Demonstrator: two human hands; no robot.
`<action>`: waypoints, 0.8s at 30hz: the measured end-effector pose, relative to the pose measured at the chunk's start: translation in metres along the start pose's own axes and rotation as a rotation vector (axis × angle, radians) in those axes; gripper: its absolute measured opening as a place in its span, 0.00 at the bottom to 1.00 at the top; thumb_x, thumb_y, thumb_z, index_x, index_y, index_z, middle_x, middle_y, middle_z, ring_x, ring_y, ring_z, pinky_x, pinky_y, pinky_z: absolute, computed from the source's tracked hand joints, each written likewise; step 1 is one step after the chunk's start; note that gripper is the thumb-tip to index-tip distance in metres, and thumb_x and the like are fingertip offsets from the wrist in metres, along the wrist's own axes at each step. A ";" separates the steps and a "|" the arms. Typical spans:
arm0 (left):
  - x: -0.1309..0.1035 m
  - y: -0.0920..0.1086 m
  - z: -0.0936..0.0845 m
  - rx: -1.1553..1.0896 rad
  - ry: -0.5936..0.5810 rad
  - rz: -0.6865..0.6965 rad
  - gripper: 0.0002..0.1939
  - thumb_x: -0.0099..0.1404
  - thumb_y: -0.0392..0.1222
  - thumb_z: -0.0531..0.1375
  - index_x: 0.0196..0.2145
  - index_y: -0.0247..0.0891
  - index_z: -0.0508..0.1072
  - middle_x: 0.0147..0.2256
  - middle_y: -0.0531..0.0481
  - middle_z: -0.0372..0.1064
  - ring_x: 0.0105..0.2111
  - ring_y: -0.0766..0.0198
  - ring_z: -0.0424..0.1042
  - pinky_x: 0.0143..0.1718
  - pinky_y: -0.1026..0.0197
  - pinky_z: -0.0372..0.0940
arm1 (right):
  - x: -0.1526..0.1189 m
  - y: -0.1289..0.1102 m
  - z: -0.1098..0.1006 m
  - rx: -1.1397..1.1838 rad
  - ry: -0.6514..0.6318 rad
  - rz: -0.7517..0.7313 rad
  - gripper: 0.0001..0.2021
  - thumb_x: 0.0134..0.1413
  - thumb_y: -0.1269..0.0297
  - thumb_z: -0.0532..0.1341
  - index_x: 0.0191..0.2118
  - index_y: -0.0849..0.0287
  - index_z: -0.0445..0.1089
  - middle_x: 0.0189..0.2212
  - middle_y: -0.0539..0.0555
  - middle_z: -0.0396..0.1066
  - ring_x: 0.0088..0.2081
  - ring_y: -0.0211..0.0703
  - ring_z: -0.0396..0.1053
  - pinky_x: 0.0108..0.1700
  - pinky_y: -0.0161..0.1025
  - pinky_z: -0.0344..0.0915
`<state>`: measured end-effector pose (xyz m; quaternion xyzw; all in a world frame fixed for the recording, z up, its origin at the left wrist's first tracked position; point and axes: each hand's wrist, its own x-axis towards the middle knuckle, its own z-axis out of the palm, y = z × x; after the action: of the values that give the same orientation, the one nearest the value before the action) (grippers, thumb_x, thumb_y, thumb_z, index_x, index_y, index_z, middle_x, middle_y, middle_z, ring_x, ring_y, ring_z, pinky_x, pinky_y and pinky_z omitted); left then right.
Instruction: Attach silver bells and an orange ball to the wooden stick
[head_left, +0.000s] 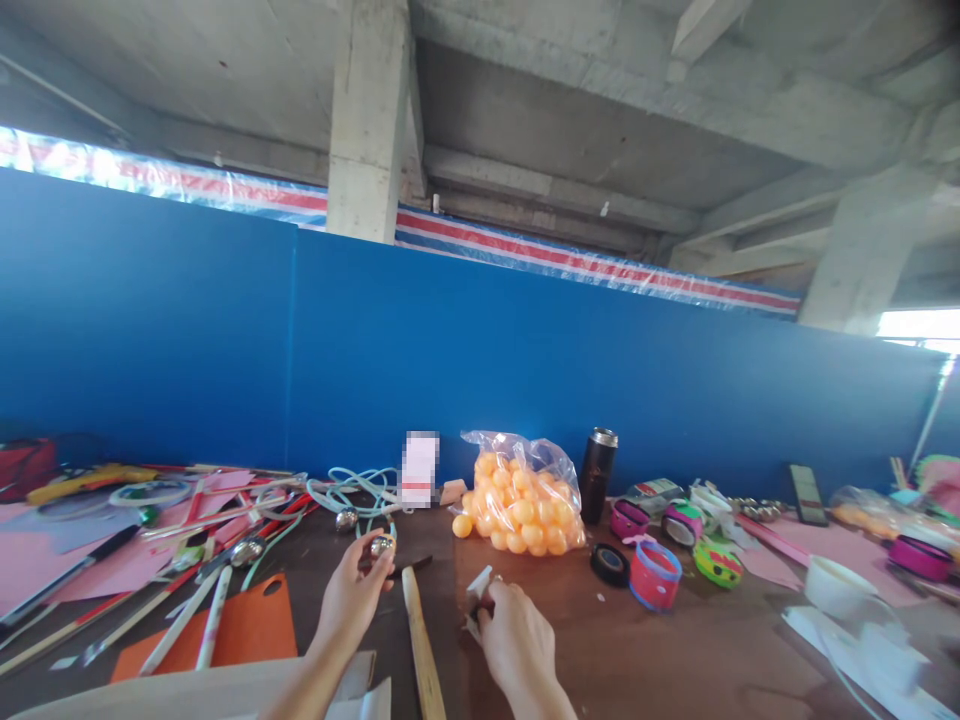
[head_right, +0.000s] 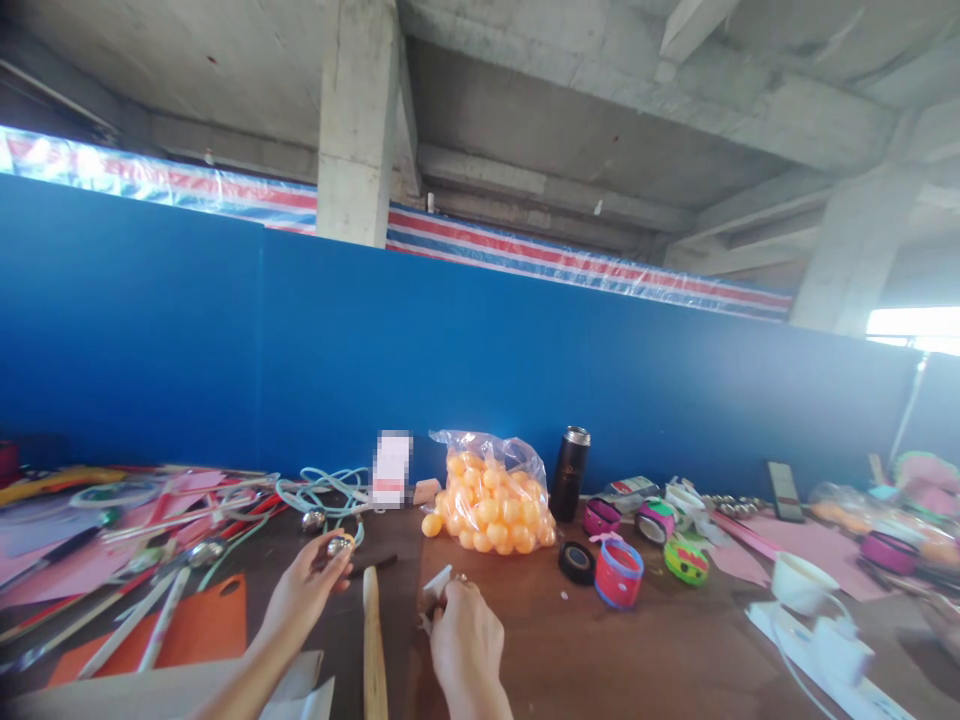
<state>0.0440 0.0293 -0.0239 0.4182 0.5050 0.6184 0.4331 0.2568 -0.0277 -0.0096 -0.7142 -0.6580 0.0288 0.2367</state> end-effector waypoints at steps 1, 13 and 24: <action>-0.001 0.001 0.000 -0.001 0.001 -0.006 0.19 0.53 0.44 0.60 0.43 0.38 0.66 0.33 0.47 0.70 0.30 0.62 0.73 0.27 0.62 0.69 | 0.000 0.000 0.000 -0.002 -0.001 -0.002 0.08 0.51 0.68 0.53 0.30 0.51 0.69 0.31 0.51 0.72 0.34 0.45 0.71 0.30 0.36 0.57; -0.004 0.003 0.002 -0.005 -0.019 -0.002 0.20 0.53 0.45 0.60 0.43 0.37 0.65 0.34 0.47 0.70 0.30 0.61 0.73 0.27 0.60 0.69 | 0.001 -0.006 -0.001 -0.015 -0.014 -0.004 0.09 0.52 0.69 0.51 0.34 0.54 0.69 0.33 0.54 0.72 0.35 0.46 0.71 0.31 0.37 0.59; -0.002 -0.002 0.002 0.015 -0.023 0.010 0.21 0.53 0.47 0.60 0.43 0.38 0.65 0.35 0.47 0.71 0.31 0.60 0.74 0.27 0.62 0.69 | 0.001 -0.008 -0.003 -0.005 0.012 0.004 0.08 0.53 0.69 0.51 0.33 0.54 0.67 0.33 0.53 0.71 0.35 0.43 0.70 0.30 0.34 0.58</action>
<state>0.0463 0.0276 -0.0256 0.4312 0.5024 0.6119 0.4327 0.2510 -0.0277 -0.0036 -0.7164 -0.6552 0.0235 0.2385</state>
